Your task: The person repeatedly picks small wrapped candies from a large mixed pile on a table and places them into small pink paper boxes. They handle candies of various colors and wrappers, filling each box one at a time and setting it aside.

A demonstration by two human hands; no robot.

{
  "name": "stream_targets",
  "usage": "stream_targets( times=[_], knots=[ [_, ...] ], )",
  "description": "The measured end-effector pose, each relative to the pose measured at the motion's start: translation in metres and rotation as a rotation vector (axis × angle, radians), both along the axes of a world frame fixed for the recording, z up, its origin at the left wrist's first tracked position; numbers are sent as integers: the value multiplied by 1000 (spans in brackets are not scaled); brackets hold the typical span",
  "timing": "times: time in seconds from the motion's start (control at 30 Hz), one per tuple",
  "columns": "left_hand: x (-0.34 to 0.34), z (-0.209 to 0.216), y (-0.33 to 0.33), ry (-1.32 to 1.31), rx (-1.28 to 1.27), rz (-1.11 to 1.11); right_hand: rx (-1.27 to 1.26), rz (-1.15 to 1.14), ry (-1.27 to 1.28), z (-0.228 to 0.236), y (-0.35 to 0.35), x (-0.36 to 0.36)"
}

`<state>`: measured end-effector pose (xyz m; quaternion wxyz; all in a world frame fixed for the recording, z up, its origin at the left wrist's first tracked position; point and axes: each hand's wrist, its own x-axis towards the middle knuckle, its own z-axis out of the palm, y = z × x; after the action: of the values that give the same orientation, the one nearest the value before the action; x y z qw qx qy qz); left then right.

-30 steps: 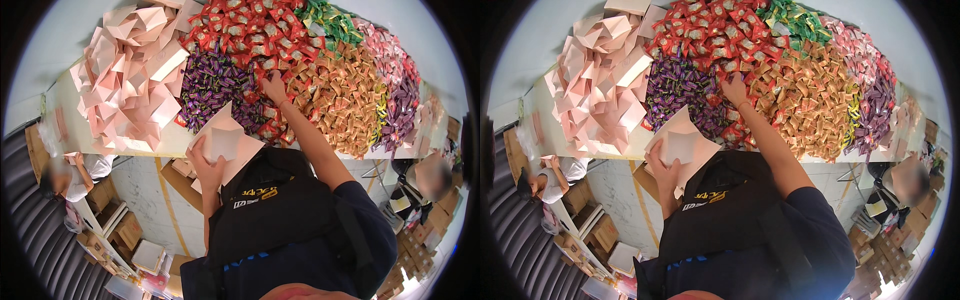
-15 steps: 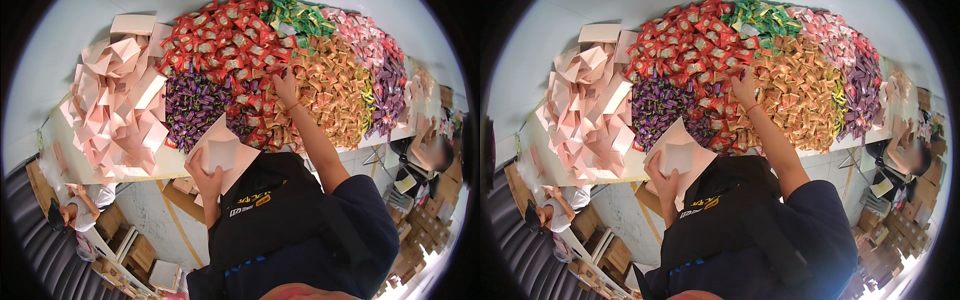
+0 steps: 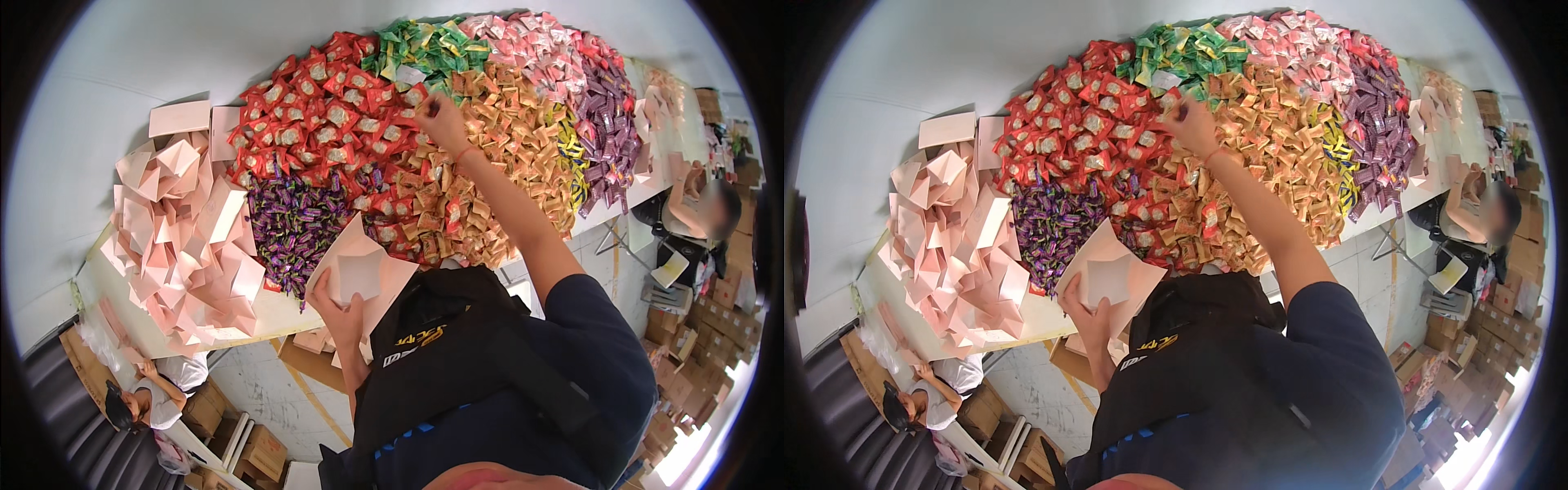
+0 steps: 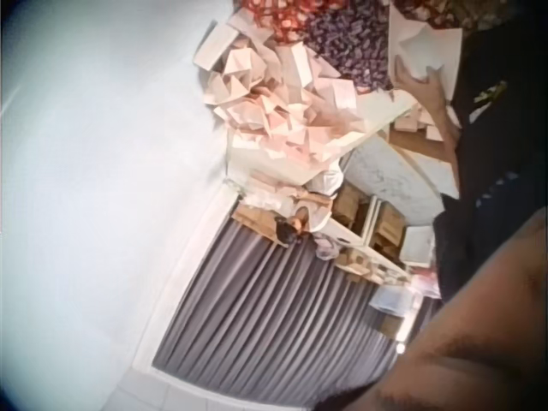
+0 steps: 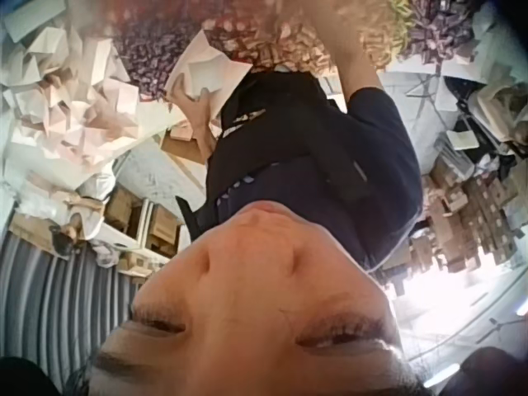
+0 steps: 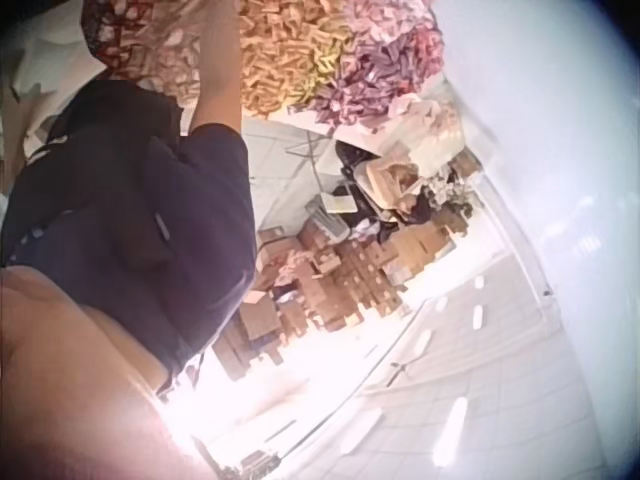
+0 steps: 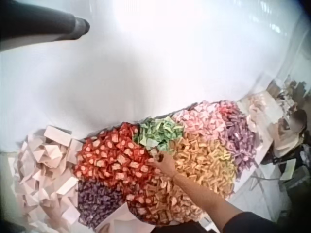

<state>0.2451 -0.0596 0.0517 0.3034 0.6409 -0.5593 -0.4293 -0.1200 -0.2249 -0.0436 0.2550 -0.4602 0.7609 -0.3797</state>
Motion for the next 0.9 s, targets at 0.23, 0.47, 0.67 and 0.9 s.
stream_targets(
  times=[0.23, 0.47, 0.67, 0.9],
  knots=[
    [-48, 8, -25, -73, -74, -122, 240, 286, 612, -38, -50, -91],
    [-86, 9, -40, -94, -63, -260, -35, 254, 593, -25, -28, -99],
    [-114, 8, -43, -78, -39, -303, -198, -351, 21, 5, 25, -208],
    [-166, 9, -44, -100, -24, -381, 195, -366, 251, -14, 32, -329]
  ],
)
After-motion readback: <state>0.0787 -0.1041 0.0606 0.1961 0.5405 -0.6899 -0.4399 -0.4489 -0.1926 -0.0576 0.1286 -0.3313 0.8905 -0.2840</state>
